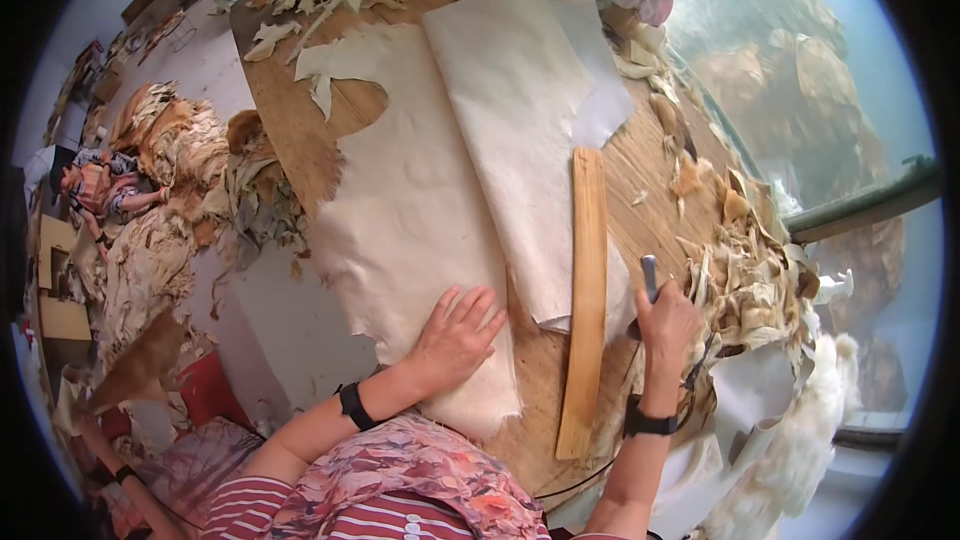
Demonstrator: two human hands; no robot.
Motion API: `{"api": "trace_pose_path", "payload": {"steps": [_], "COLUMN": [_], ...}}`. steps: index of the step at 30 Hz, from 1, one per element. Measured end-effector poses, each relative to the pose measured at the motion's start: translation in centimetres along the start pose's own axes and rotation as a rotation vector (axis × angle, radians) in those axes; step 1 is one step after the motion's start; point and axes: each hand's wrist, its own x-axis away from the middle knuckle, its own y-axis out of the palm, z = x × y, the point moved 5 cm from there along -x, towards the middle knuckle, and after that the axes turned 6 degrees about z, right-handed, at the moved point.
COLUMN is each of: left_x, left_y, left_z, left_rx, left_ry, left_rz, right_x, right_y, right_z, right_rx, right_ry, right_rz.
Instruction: The person uses a specialized hand-held leather cutting tool and shears to cut specific shapes out of white fur/leather pieces on a wooden work table, using a paper template and a straight edge for guidance.
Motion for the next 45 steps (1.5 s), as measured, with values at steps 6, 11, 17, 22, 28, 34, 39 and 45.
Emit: {"api": "trace_pose_path", "payload": {"steps": [6,11,17,22,28,34,39,45], "left_x": [-0.1,0.0,-0.2,0.1,-0.5,0.0,0.0,0.1], "left_y": [0.2,-0.3,-0.3,0.0,-0.4,-0.5,-1.4,-1.0], "left_z": [-0.3,-0.4,-0.2,-0.4,-0.4,-0.5,0.0,0.7], "left_rx": [0.016,0.053,0.088,0.101,0.095,0.145,0.167,0.201], "left_ry": [-0.027,-0.033,-0.014,-0.023,-0.009,-0.026,-0.061,-0.096], "left_rz": [-0.031,-0.042,-0.042,-0.042,-0.051,-0.02,-0.002,0.015], "right_x": [4.9,6.6,7.5,4.9,2.6,3.2,3.3,2.6], "right_y": [-1.9,-0.8,-0.8,-2.4,-2.2,0.9,0.1,-1.1], "right_z": [-7.1,-5.7,-4.1,-6.6,-14.1,-14.6,-13.8,-14.8], "right_rx": [-0.176,-0.112,-0.097,-0.184,-0.22,-0.236,-0.285,-0.974], "right_ry": [-0.156,-0.066,-0.055,-0.184,-0.325,-0.262,-0.31,-0.194], "right_rz": [-0.149,-0.132,-0.172,-0.128,-0.18,-0.214,-0.275,-0.521]}}
